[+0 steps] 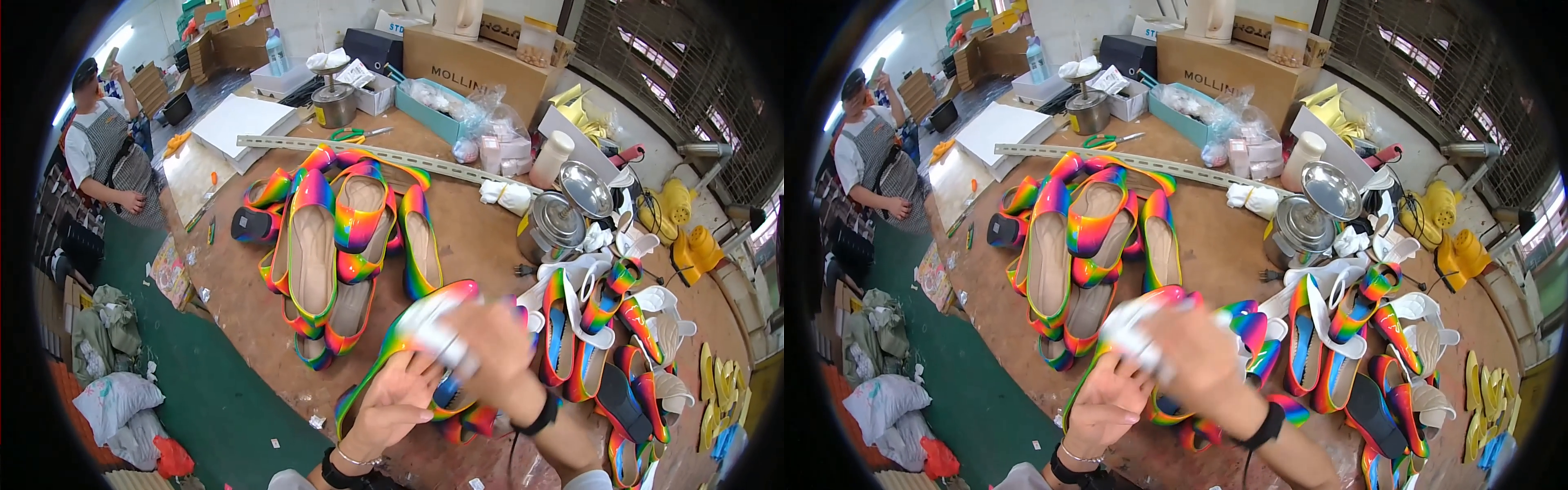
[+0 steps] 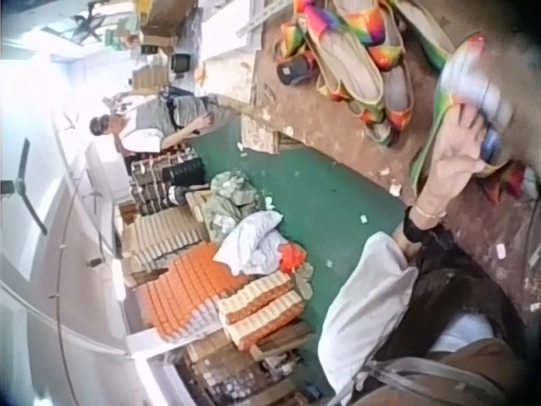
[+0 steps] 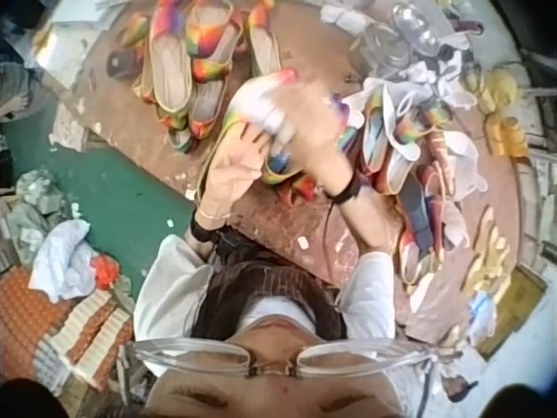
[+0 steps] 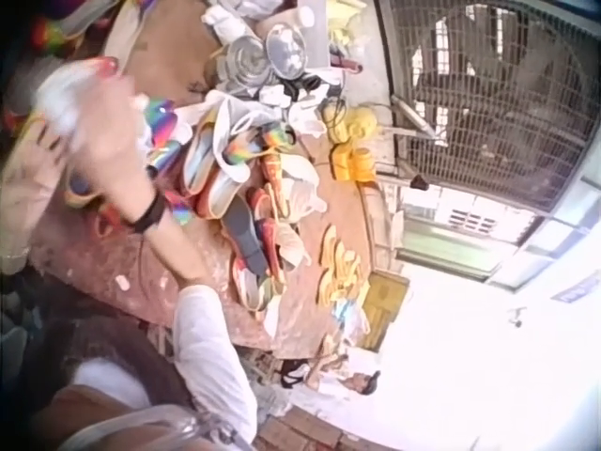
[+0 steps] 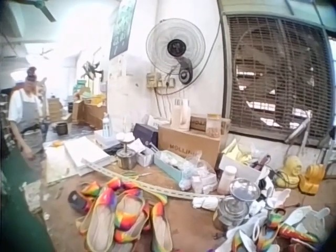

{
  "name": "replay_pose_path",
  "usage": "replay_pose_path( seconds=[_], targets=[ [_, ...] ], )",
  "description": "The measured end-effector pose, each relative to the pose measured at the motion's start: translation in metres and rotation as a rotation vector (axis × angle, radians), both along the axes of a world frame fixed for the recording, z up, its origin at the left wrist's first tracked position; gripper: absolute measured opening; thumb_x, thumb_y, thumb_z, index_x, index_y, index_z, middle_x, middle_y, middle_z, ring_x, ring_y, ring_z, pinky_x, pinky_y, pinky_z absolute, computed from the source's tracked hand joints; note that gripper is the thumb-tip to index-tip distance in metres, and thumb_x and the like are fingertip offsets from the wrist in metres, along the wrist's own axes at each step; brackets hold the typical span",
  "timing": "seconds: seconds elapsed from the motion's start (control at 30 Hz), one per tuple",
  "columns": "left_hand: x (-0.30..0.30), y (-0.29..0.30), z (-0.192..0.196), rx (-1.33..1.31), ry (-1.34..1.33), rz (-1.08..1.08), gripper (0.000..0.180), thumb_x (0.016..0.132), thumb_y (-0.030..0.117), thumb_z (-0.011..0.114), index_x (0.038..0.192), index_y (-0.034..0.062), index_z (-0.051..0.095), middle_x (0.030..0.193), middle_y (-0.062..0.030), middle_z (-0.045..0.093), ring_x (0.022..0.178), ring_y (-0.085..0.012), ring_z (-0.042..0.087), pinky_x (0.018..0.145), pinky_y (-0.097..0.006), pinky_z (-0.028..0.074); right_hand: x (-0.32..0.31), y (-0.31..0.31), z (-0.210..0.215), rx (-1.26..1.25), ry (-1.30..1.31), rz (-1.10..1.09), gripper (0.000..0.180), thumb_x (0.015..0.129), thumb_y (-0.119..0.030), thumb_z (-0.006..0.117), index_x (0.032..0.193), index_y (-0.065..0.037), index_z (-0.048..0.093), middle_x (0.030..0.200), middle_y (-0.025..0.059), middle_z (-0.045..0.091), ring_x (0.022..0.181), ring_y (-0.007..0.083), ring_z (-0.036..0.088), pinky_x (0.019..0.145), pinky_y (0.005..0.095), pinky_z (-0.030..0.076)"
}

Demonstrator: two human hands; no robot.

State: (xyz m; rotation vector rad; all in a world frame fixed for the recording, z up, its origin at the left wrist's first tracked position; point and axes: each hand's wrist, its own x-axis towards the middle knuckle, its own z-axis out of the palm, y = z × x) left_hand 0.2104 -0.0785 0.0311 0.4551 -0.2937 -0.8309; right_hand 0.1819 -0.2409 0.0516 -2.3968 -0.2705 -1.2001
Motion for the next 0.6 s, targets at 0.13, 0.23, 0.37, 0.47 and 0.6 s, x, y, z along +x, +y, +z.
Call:
replay_pose_path(
  seconds=[0.13,0.23,0.37,0.47,0.6],
  targets=[
    [0.010,0.001,-0.031,-0.307,-0.088,-0.059,0.072,0.056,-0.011,0.057,0.125,0.0043,0.046,0.126,-0.0113,0.052,0.110,-0.0258,0.043,0.099,-0.033,0.029,0.009,-0.013,-0.005,-0.039,-0.023,-0.057,0.033,0.064,0.002,0.066,0.097,-0.001,0.070,0.090,0.0105,0.066,0.078,0.0283,0.063,0.066,0.0393,0.052],
    [-0.002,0.011,0.002,-0.122,0.028,-0.037,0.056,0.061,-0.011,0.057,0.114,0.0052,0.045,0.118,-0.0127,0.046,0.094,-0.0232,0.036,0.091,-0.032,0.028,0.007,-0.036,0.014,-0.003,0.018,-0.202,0.036,0.062,0.007,0.066,0.097,-0.002,0.069,0.091,0.0112,0.064,0.080,0.0298,0.062,0.067,0.0388,0.051],
    [0.003,0.011,0.006,-0.091,0.088,-0.056,0.053,0.065,-0.010,0.058,0.113,0.0079,0.045,0.121,-0.0115,0.046,0.096,-0.0235,0.037,0.092,-0.034,0.029,-0.005,-0.048,0.024,0.209,0.035,-0.219,0.037,0.064,0.011,0.062,0.097,-0.003,0.068,0.091,0.0129,0.062,0.083,0.0309,0.063,0.070,0.0360,0.050],
    [0.006,0.020,0.001,-0.143,0.081,-0.063,0.051,0.067,-0.010,0.058,0.113,0.0078,0.045,0.121,-0.0108,0.047,0.098,-0.0237,0.038,0.094,-0.035,0.029,-0.016,-0.055,0.034,0.308,0.031,-0.294,0.030,0.070,0.012,0.060,0.097,0.000,0.066,0.092,0.0132,0.061,0.087,0.0296,0.063,0.076,0.0356,0.049],
    [0.007,0.023,0.005,-0.136,0.035,-0.064,0.046,0.071,-0.008,0.059,0.111,0.0081,0.043,0.118,-0.0091,0.046,0.099,-0.0226,0.038,0.096,-0.034,0.029,-0.028,-0.071,0.037,0.334,0.044,-0.365,0.024,0.074,0.011,0.063,0.096,0.001,0.064,0.095,0.0120,0.062,0.089,0.0268,0.061,0.081,0.0333,0.047]
  ],
)
